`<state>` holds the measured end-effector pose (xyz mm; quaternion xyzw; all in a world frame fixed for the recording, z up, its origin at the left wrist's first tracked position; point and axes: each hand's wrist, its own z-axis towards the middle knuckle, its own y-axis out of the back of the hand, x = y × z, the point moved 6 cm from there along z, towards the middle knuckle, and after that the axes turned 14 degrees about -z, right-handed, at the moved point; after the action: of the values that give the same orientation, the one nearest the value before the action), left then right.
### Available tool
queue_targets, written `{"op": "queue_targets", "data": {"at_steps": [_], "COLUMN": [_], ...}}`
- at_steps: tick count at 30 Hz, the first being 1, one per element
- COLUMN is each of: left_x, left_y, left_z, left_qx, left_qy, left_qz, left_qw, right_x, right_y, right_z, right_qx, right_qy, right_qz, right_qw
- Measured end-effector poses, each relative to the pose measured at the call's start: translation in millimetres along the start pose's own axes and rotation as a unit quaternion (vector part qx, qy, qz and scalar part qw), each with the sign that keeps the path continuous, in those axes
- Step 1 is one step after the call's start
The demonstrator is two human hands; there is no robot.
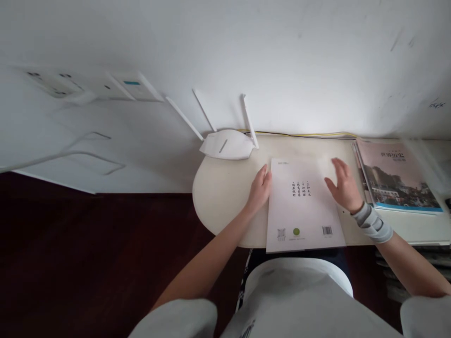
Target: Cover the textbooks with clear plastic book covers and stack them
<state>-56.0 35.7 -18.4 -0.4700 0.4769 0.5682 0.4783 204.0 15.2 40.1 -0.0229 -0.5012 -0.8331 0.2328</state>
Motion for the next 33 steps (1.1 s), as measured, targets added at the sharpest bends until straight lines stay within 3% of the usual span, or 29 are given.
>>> {"op": "queue_targets", "data": {"at_steps": [2, 5, 9, 12, 15, 19, 23, 26, 33], "left_x": [-3, -4, 0, 4, 6, 3, 1, 2, 5], "left_y": [10.4, 16.4, 13.3, 10.4, 9.8, 8.5, 8.2, 8.9, 9.7], "left_z": [-7, -27, -52, -59, -59, -60, -61, -61, -60], "left_qx": [0.028, 0.099, 0.163, 0.170, 0.154, 0.148, 0.150, 0.140, 0.138], "left_qy": [-0.027, -0.059, -0.063, -0.061, -0.060, -0.065, -0.066, -0.068, -0.067], "left_qz": [0.091, 0.216, 0.342, 0.411, 0.453, 0.462, 0.456, 0.454, 0.434], "left_qw": [0.995, 0.970, 0.923, 0.894, 0.876, 0.872, 0.875, 0.878, 0.888], "right_x": [39, 97, 141, 146, 135, 114, 115, 129, 162], "right_y": [-13, -42, -71, -81, -83, -81, -80, -82, -96], "right_z": [1, -8, -17, -16, -12, -6, 2, 13, 32], "right_qx": [0.065, 0.161, 0.202, 0.189, 0.175, 0.185, 0.212, 0.236, 0.294], "right_qy": [0.143, 0.314, 0.413, 0.420, 0.403, 0.374, 0.382, 0.420, 0.551], "right_qz": [-0.031, -0.049, -0.041, -0.041, -0.058, -0.087, -0.105, -0.123, -0.184], "right_qw": [0.987, 0.934, 0.887, 0.887, 0.896, 0.905, 0.893, 0.868, 0.759]}}
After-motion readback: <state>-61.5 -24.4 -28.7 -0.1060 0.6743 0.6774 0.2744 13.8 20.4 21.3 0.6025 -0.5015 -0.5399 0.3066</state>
